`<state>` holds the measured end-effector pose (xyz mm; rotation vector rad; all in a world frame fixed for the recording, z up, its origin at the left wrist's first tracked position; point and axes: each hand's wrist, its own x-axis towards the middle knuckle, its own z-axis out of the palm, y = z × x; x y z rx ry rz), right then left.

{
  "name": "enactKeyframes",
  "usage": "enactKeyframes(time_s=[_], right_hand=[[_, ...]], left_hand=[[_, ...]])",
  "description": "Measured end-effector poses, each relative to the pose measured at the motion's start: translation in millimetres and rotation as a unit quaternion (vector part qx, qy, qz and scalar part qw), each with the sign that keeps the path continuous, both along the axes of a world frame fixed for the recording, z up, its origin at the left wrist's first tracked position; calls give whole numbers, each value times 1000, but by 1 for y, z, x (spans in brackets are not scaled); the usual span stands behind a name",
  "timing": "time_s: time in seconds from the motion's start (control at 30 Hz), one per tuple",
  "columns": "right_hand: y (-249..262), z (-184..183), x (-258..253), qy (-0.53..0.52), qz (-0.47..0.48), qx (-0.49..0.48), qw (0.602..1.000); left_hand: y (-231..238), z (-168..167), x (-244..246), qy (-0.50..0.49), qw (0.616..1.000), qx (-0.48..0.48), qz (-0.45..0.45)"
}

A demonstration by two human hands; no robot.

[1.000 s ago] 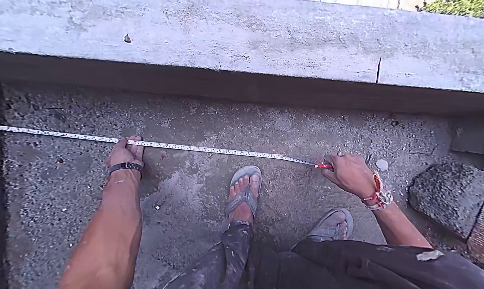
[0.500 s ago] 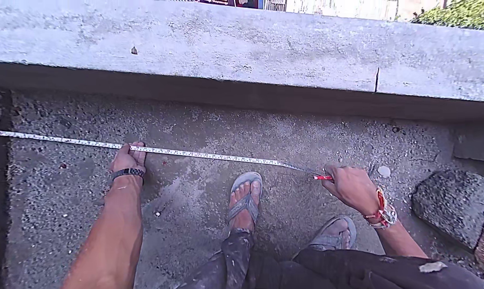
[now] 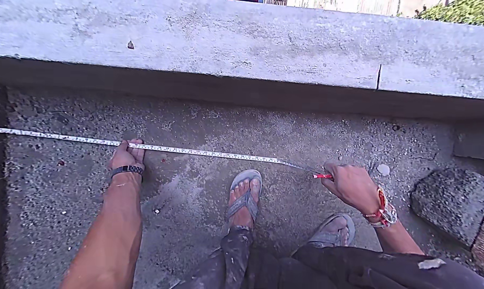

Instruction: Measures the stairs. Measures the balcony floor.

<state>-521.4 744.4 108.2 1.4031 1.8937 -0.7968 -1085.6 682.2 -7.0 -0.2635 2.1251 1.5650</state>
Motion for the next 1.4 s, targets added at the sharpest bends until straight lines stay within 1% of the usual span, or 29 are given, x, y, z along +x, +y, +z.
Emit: enactKeyframes(time_s=[0.13,0.27,0.4,0.83,1.1,1.23,1.4], right_hand=[[0,2,-2,3,-2,2,1000],[-3,4,-1,23,3,31,999],[-4,7,-3,24,9,34,999],[1,8,-5,17,9,16,1000],[1,8,-6,15,9,12,1000],[3,8,-7,12,10,6,1000],[4,6,-7,16,8,4,1000]], left_hand=[[0,1,1,-1,1000,5,8],[-2,-1,-1,-3,1000,2,-8],[-2,0,-1,-2,1000,2,-5],[0,-2,-1,3,1000,-4,9],[-1,0,1,7,1000,-2,-5],[-2,-7,-5,5,1000,4,8],[-1,-7,-4,7,1000,4,11]])
